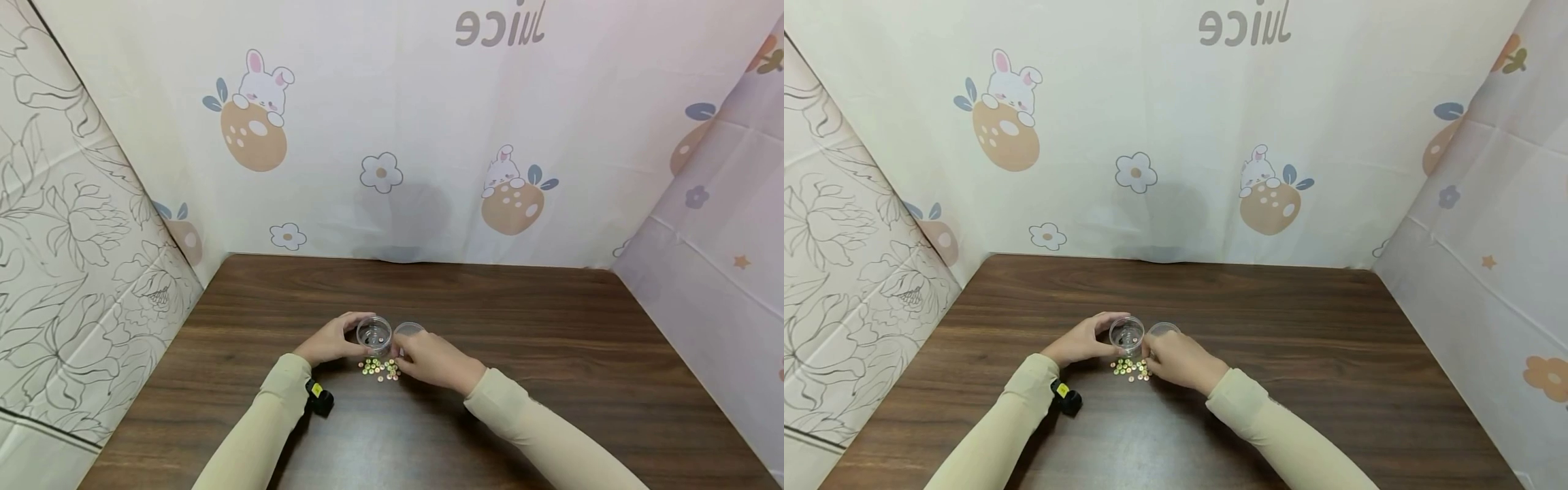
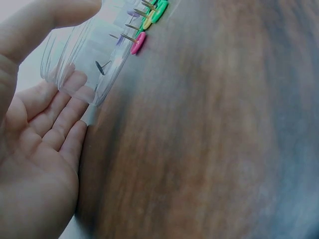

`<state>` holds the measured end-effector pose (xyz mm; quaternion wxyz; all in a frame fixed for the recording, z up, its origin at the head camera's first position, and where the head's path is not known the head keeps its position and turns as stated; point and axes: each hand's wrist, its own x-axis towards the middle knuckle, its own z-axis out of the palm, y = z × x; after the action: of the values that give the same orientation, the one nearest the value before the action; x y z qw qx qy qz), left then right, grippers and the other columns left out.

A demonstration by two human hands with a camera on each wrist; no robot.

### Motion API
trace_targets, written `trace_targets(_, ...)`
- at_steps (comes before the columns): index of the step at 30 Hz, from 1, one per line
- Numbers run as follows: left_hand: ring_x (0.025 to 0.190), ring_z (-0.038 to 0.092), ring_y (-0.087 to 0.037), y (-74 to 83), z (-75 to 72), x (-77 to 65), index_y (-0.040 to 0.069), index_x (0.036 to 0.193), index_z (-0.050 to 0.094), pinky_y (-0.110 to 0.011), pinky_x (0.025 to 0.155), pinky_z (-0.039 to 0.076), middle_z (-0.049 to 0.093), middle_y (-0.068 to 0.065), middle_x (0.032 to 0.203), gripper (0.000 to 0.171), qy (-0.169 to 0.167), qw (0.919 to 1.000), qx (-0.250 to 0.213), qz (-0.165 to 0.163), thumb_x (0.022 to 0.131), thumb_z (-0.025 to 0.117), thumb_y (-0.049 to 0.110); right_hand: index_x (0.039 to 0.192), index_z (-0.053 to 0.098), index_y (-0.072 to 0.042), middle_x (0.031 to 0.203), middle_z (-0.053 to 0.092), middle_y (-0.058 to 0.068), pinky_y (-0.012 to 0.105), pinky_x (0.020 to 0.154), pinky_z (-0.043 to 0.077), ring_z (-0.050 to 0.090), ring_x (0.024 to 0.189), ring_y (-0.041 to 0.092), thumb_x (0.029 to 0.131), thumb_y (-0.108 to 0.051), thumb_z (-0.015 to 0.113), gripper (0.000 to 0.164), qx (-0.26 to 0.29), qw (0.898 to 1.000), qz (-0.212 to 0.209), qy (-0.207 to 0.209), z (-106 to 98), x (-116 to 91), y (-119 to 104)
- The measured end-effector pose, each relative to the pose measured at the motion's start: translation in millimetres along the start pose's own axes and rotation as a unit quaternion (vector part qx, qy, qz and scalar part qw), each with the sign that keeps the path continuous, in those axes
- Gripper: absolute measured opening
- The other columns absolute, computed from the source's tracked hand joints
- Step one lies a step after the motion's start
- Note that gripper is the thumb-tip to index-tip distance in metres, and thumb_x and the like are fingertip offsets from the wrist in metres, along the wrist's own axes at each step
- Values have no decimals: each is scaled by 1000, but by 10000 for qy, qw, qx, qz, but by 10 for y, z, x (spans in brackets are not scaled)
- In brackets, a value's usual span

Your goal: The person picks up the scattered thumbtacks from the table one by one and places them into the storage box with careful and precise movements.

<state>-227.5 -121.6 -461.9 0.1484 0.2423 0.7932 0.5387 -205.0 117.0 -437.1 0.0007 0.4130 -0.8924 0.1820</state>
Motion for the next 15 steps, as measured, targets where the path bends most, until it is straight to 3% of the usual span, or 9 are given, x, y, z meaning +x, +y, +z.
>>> trace_targets(15,120,45,-25,-2,-4,-1,10,138,43,-49,100,38,46,-14,134,71,-7,10000,43,-35,76,77,17,83,60,-11,74,59,-11,20,53,46,49,60,-1,83,-9,62,4,-37,9989,-183,-435,60,-71,2)
